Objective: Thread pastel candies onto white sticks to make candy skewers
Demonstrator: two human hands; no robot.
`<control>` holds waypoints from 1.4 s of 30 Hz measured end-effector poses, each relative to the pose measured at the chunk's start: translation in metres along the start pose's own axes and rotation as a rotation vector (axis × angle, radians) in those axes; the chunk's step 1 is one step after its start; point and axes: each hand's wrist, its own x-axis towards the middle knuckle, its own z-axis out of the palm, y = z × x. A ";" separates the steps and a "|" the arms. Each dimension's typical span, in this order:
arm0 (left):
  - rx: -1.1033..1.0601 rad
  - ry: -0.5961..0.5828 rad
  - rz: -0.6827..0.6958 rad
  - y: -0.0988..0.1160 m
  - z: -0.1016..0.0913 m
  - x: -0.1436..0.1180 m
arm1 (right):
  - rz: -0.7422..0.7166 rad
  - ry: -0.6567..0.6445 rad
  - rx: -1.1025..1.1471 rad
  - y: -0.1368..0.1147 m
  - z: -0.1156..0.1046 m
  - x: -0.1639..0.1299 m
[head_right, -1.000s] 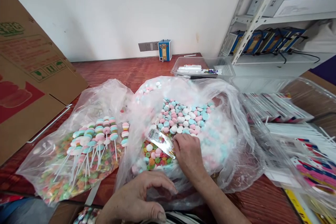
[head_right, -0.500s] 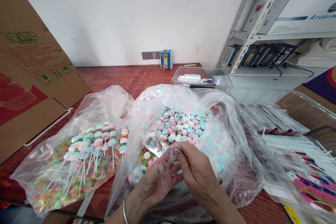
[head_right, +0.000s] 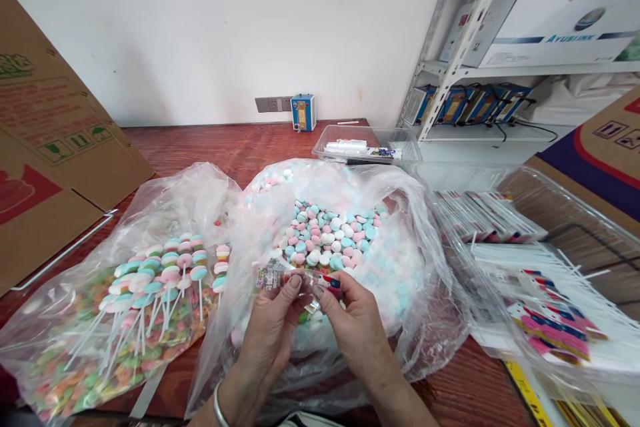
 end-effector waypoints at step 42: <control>0.168 0.003 0.147 -0.009 -0.018 0.007 | 0.019 0.006 -0.245 -0.006 -0.001 -0.001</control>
